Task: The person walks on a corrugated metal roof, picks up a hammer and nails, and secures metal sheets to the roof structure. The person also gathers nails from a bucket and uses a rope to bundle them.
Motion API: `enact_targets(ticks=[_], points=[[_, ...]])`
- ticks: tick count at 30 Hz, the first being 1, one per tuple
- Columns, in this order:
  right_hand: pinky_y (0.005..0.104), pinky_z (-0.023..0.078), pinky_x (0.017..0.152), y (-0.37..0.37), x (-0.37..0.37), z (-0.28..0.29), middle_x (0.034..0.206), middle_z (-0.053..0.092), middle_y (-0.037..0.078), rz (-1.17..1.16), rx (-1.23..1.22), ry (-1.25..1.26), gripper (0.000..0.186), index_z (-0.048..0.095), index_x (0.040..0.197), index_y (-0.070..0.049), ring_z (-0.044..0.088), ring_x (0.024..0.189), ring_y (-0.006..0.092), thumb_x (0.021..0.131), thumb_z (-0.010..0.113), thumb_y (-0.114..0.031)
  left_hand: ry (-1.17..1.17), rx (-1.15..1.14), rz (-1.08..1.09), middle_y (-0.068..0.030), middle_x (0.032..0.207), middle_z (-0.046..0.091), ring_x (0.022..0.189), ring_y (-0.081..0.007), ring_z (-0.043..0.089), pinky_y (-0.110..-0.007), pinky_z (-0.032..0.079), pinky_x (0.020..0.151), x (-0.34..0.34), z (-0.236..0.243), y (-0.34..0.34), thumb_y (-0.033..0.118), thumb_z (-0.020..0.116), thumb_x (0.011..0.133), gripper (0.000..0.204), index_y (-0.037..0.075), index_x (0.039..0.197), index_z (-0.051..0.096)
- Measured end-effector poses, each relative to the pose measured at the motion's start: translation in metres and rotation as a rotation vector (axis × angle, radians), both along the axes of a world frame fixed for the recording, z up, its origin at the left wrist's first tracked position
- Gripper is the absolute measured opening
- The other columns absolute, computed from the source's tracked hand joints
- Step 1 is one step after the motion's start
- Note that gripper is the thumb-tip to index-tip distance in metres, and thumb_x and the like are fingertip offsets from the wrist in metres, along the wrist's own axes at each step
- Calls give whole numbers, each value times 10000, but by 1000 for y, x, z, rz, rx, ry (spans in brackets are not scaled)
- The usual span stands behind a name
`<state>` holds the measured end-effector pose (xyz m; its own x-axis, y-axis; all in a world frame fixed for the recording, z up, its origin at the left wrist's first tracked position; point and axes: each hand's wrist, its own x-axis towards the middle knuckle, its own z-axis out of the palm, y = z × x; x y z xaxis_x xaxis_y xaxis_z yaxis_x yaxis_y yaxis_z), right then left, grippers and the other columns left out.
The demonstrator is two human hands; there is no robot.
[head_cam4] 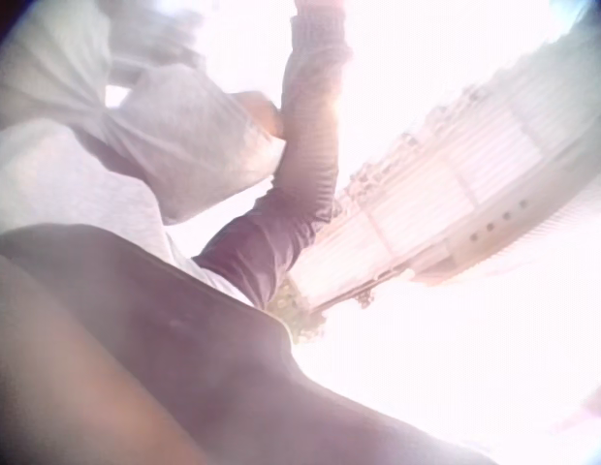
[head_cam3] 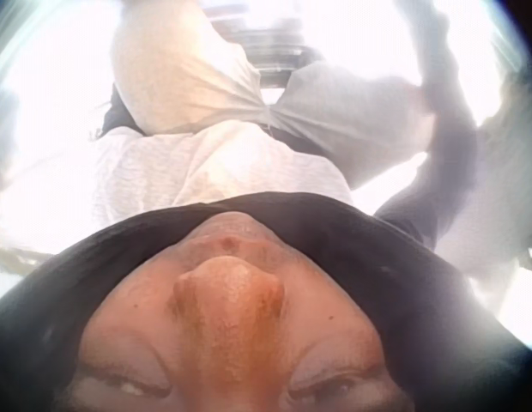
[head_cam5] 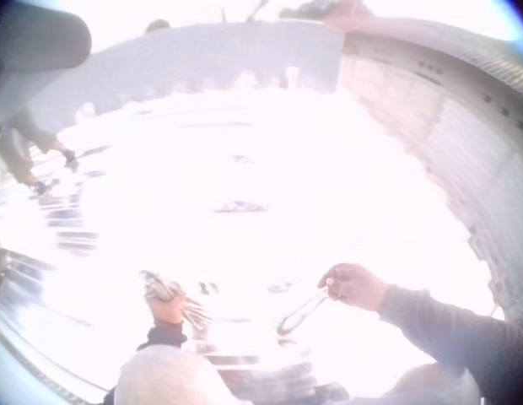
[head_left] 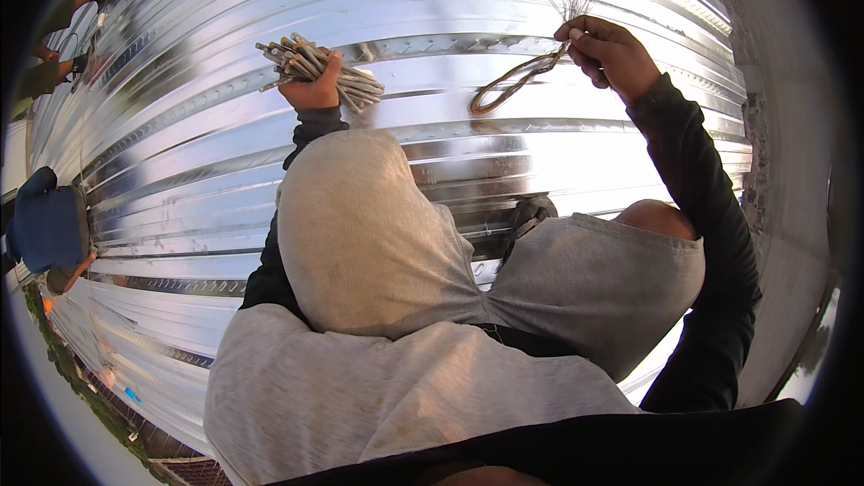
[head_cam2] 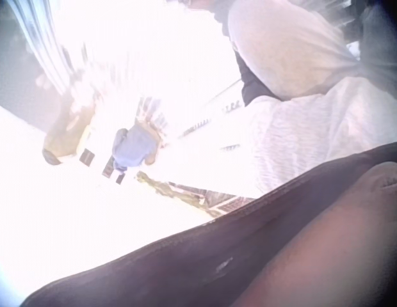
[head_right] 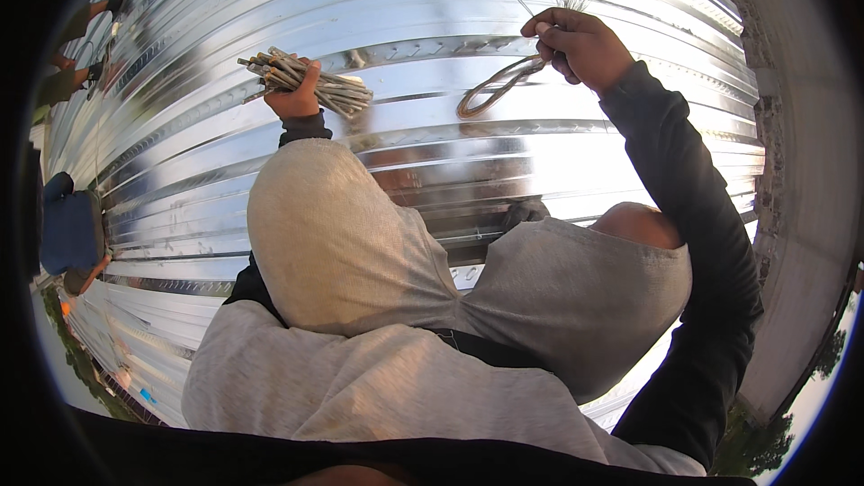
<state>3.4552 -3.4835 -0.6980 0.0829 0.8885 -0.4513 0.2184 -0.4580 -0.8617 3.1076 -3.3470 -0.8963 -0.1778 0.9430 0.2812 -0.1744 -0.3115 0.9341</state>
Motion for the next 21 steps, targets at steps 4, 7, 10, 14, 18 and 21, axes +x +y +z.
enact_targets(ticks=[4,7,10,14,18,21], points=[[294,450,622,19,-48,-47,656,520,42,398,40,-370,188,575,956,34,503,629,128,930,429,-82,-81,4,5,-57,738,581,682,-151,589,-314,507,661,1,6,0,-91,716,596,319,3,854,553],[388,492,716,45,-94,-76,822,651,183,392,39,-517,180,635,935,-34,628,781,310,860,488,-105,-77,-63,-30,-62,715,570,653,-159,582,-315,498,622,2,15,-1,-81,658,586,255,3,803,554],[407,489,758,82,-121,-84,856,648,199,430,274,-494,198,623,985,-38,623,821,348,854,489,-102,-184,-172,-119,-86,699,557,606,-188,569,-320,495,590,-2,37,-3,-45,591,610,189,2,787,543],[418,491,802,96,-134,-91,919,652,201,506,314,-560,255,641,1005,-59,624,871,357,841,457,-122,-347,-289,-267,-104,671,517,562,-216,533,-345,491,559,3,62,-4,-15,553,640,142,3,775,515],[414,473,852,80,-156,-129,958,650,197,604,216,-415,290,657,979,-55,609,941,350,798,478,-194,-420,-444,-268,-108,685,520,574,-225,540,-358,494,559,13,51,-17,-18,543,645,151,-3,790,503],[416,470,852,66,-156,-160,946,649,201,494,189,-344,294,654,952,-43,606,934,352,790,485,-221,-272,-452,-159,-110,689,521,578,-224,541,-356,493,557,19,27,-27,-37,531,646,158,-4,797,501]])
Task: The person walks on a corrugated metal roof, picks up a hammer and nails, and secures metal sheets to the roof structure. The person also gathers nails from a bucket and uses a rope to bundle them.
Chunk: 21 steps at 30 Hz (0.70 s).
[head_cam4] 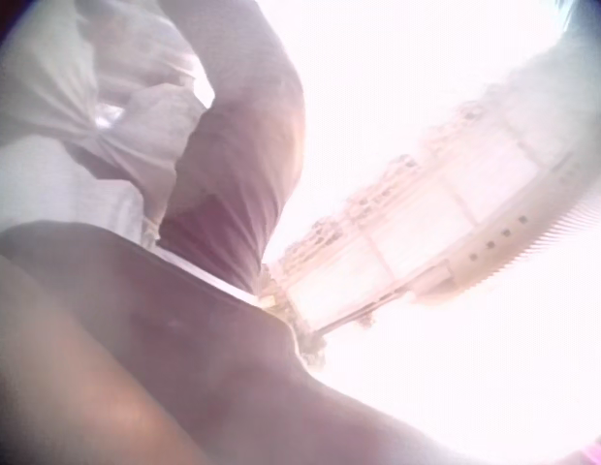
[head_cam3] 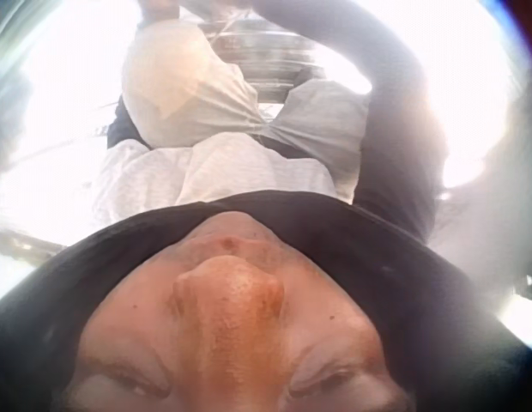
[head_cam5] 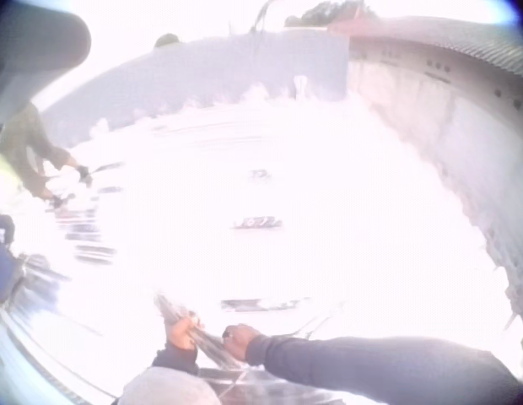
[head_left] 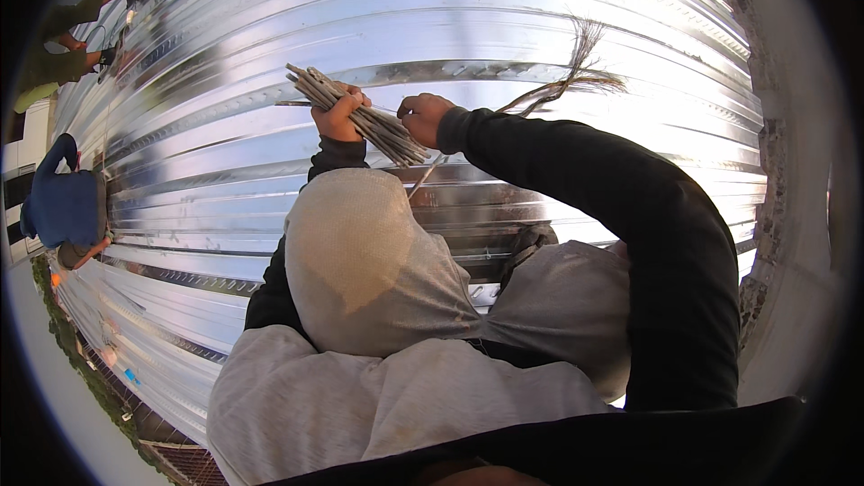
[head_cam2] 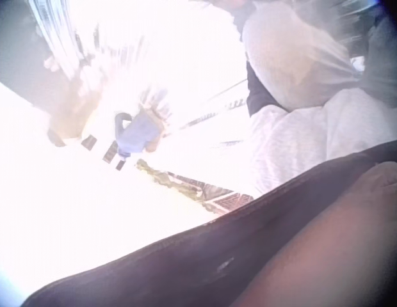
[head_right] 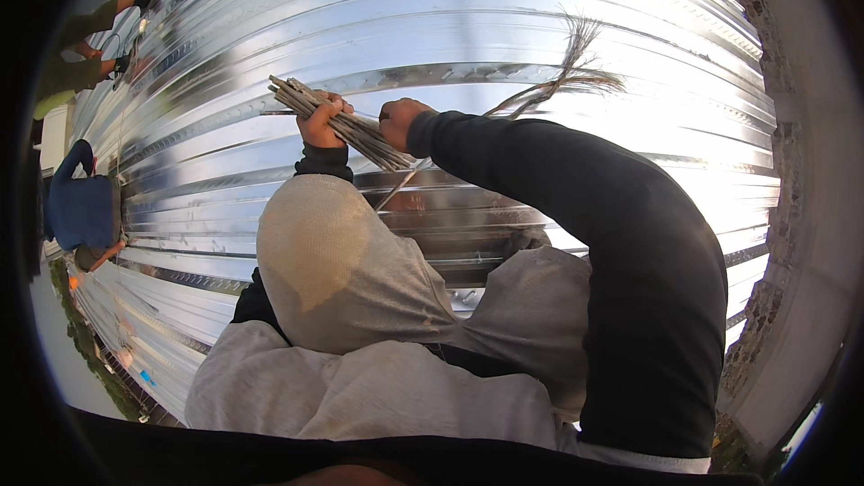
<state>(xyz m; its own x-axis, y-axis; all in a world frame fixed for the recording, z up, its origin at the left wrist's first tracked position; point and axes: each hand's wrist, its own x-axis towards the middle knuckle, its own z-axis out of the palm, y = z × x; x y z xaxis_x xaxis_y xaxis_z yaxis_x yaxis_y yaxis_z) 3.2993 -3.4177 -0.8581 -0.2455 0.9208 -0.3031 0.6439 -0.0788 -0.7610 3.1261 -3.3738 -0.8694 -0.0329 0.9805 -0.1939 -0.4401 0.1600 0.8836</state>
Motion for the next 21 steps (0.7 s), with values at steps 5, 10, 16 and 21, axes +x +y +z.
enact_targets(ticks=[5,10,16,21], points=[[376,486,667,-33,47,-7,688,596,128,-2,-11,25,278,620,967,-48,613,697,273,707,562,-129,-154,130,-3,-101,694,527,631,-229,547,-380,498,620,-2,-20,0,-60,566,618,194,10,790,511],[355,478,616,-74,33,-13,636,554,61,220,-161,43,471,589,1108,-118,598,647,227,644,668,-128,-116,142,-28,-108,738,546,646,-213,548,-372,502,634,-1,-15,-3,-54,578,632,214,14,824,513],[360,481,639,-77,4,-34,718,632,122,-82,-153,33,233,674,937,-73,608,667,236,775,691,-239,-94,134,-39,-115,745,554,649,-210,554,-353,502,642,-3,-20,-5,-48,599,641,224,14,840,515],[359,480,639,-43,23,-16,727,636,127,-324,-52,25,330,706,941,-75,606,654,235,815,670,-378,-214,204,-63,-98,749,556,667,-196,546,-363,486,654,-12,-35,-2,63,720,726,248,27,871,522]])
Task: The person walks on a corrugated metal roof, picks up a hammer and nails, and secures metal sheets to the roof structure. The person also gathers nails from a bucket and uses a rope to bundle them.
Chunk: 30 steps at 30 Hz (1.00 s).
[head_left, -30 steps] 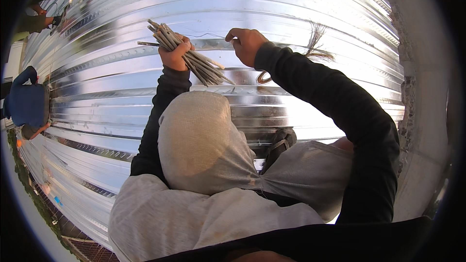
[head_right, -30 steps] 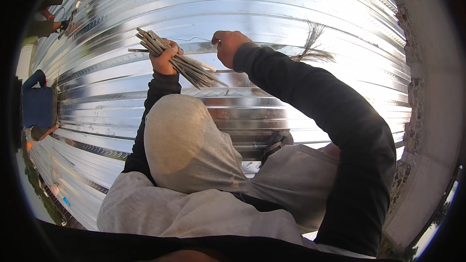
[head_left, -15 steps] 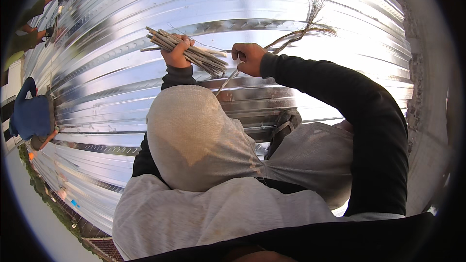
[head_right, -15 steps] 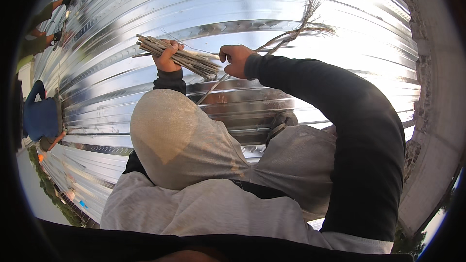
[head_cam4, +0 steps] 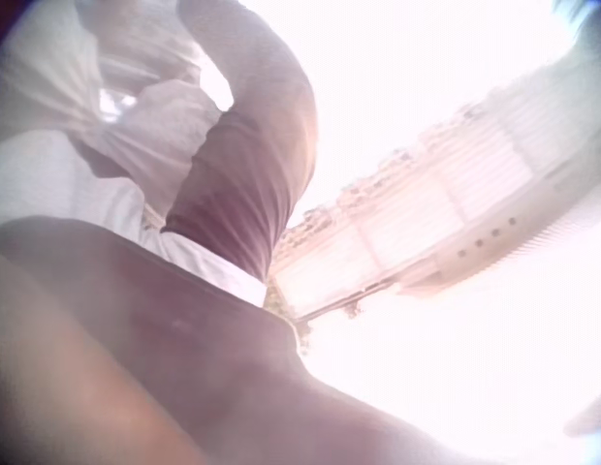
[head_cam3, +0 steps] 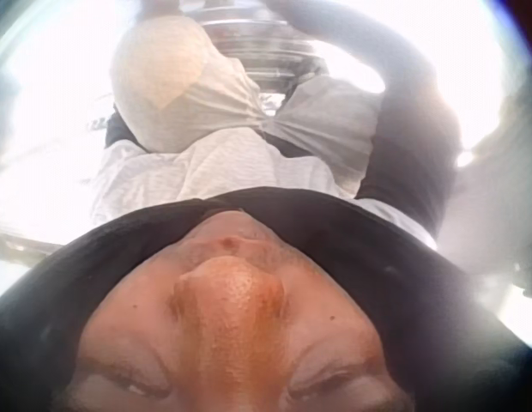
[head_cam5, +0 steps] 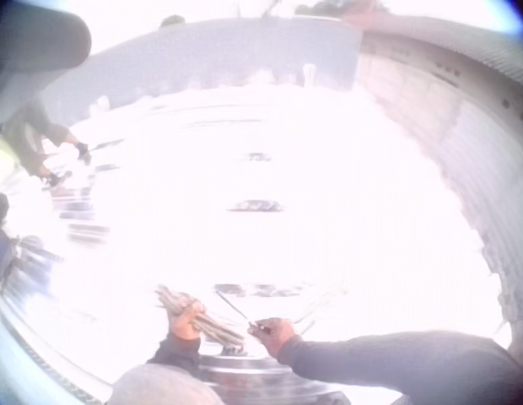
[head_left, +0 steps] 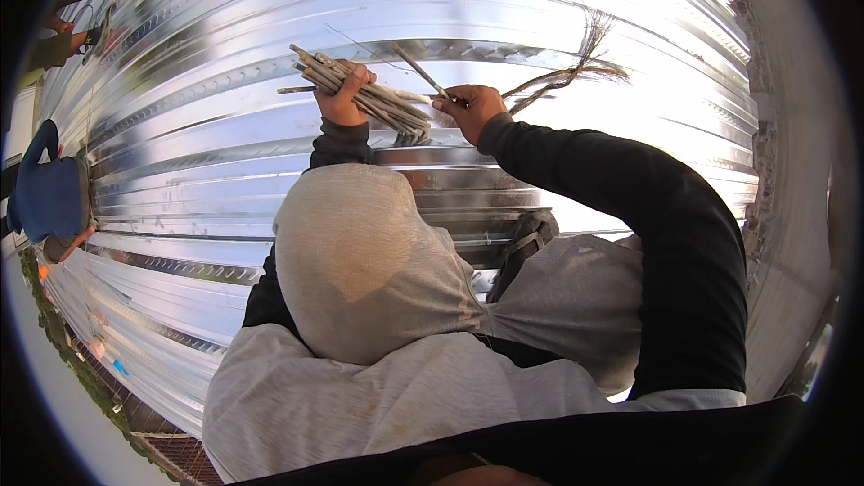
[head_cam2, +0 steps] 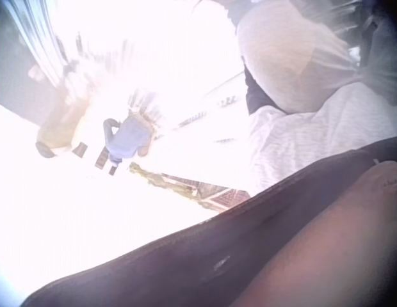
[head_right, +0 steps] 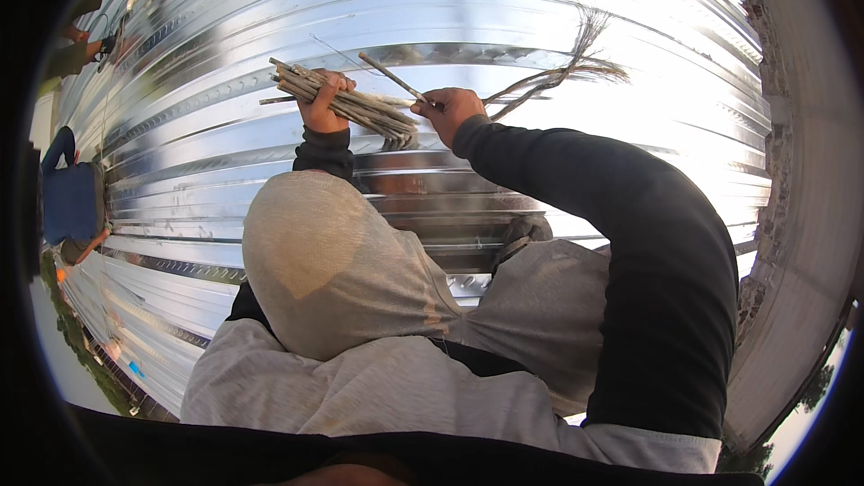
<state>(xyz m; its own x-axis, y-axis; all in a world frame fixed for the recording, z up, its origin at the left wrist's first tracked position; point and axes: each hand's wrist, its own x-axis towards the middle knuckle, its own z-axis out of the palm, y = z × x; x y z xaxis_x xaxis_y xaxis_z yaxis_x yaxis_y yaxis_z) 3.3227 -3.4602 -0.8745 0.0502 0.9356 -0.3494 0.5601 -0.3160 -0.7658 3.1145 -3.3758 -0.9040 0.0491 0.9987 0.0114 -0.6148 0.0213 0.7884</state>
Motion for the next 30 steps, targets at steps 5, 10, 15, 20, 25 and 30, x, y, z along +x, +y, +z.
enact_targets(ticks=[5,10,15,20,25,30], points=[[393,494,727,18,-36,6,913,634,159,5,-15,-117,405,720,922,-87,631,817,298,776,679,-463,-196,28,-37,-61,771,548,739,-186,538,-396,477,701,-4,-18,7,188,795,724,351,35,891,528],[397,492,752,33,-75,3,890,632,132,27,74,-146,367,722,876,-83,627,817,300,747,701,-426,137,-129,168,-83,814,590,733,-208,591,-365,502,692,-11,-23,9,104,816,679,384,5,936,548],[366,499,724,34,-87,2,871,650,64,-10,240,-120,338,714,890,-91,634,786,272,724,718,-386,115,-182,222,-75,769,619,674,-176,595,-316,491,641,-12,-14,9,-9,739,641,236,0,827,593],[356,483,646,49,-67,12,738,634,99,24,288,-42,338,698,868,-66,609,672,252,770,693,-390,97,-267,198,-100,696,586,636,-211,588,-361,496,621,-18,-14,12,22,645,690,116,2,765,560],[363,450,579,63,-39,29,606,580,88,201,176,-47,388,698,850,-60,558,572,224,785,675,-441,-327,-489,178,-58,648,522,600,-212,544,-341,487,600,-36,-29,10,52,608,715,101,58,727,508],[408,408,976,47,-50,33,1186,528,160,428,40,-205,748,620,1150,-142,485,1176,314,591,744,-623,-478,-469,153,-48,664,514,649,-207,541,-384,512,756,-45,-39,-8,144,628,720,137,90,739,504]])
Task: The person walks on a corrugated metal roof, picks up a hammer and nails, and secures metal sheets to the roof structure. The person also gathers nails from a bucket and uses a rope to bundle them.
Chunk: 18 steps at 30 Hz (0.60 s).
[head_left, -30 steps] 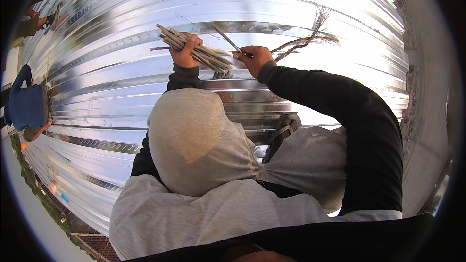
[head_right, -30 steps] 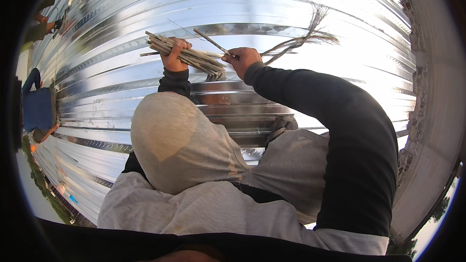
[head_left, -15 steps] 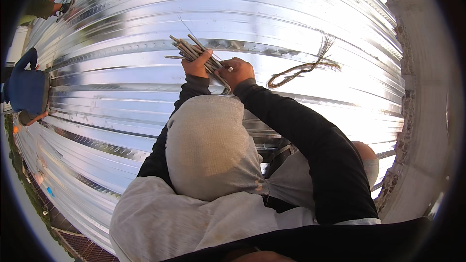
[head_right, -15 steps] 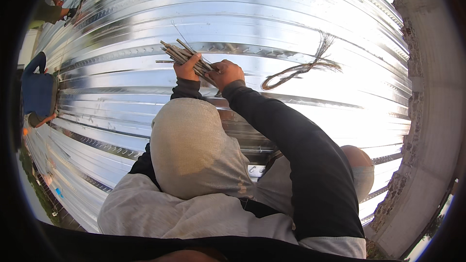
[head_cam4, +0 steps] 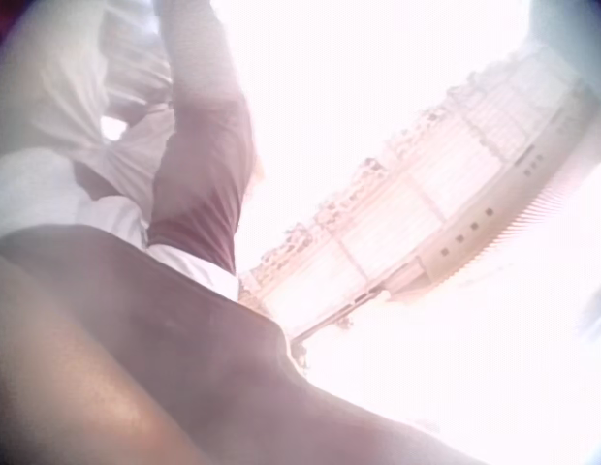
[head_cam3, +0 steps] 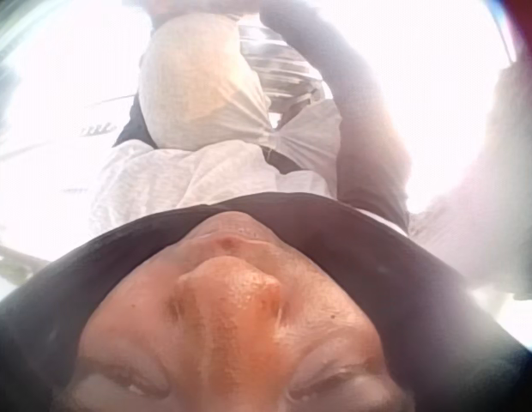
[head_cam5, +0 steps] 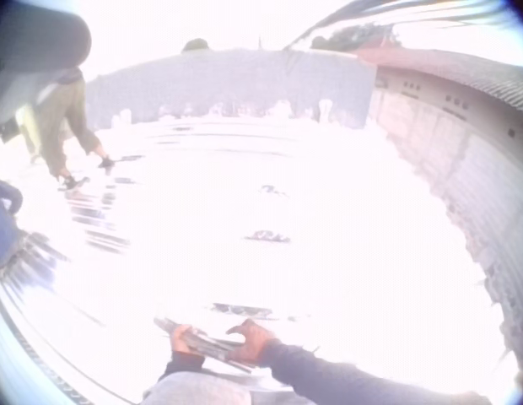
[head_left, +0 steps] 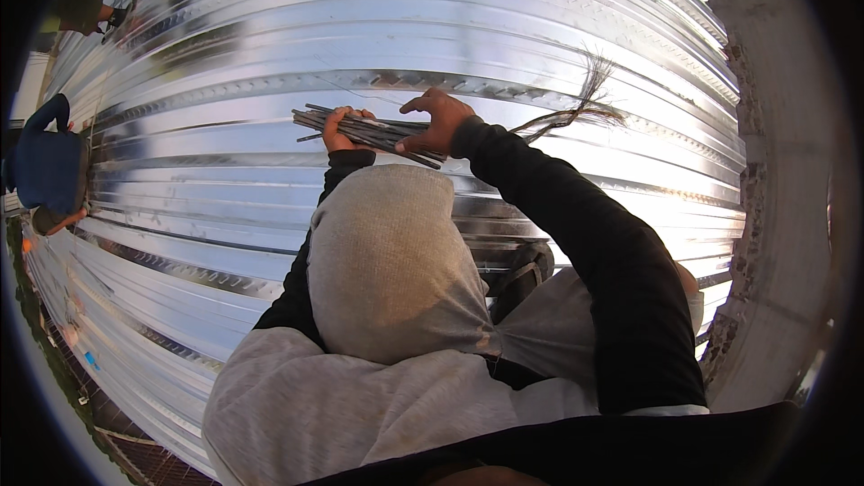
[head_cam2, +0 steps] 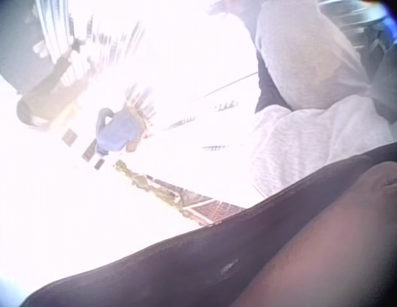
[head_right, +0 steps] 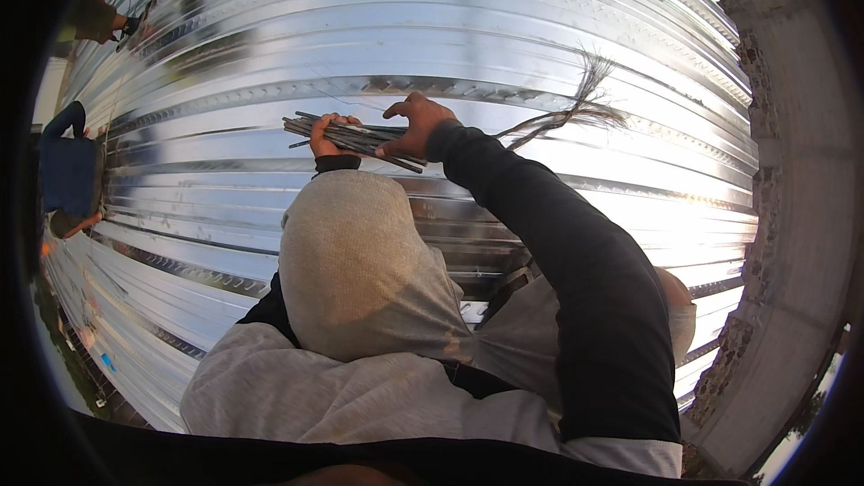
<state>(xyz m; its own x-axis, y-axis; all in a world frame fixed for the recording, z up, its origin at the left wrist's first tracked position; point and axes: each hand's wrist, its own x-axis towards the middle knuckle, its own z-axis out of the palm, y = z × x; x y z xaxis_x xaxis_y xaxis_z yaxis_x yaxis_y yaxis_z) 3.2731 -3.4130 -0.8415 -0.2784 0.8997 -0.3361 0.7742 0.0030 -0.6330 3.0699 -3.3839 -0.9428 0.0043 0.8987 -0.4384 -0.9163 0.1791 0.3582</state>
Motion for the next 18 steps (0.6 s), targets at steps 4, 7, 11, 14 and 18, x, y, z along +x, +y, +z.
enact_targets(ticks=[4,7,11,14,18], points=[[394,434,944,-2,-5,-5,1142,588,161,72,-13,-141,784,623,1145,-127,552,1096,314,557,760,-627,-91,33,-57,-30,731,543,719,-186,554,-406,479,829,2,5,-5,121,631,734,119,116,797,530],[379,447,929,2,-2,-12,1094,623,164,180,-210,-130,831,615,1160,-116,586,1045,320,548,740,-664,-89,92,-125,-7,761,563,758,-167,566,-418,461,854,3,12,-5,105,632,758,127,138,841,543],[386,475,872,3,3,-23,1017,658,147,83,-253,37,670,647,1104,-97,617,985,307,717,611,-641,-102,179,-250,17,763,589,771,-145,590,-427,467,851,3,14,-9,116,630,782,106,147,851,556],[398,487,832,12,10,-28,946,677,135,-4,-279,151,483,677,1040,-106,640,906,295,828,555,-523,-162,182,-232,22,749,587,755,-141,590,-431,474,836,5,9,-13,125,617,772,104,153,848,551],[398,492,795,23,20,-32,854,682,126,-53,-50,64,339,690,993,-119,647,819,298,885,521,-393,-196,105,-126,31,737,580,745,-138,588,-429,483,818,5,2,-15,144,599,757,110,156,848,538]])
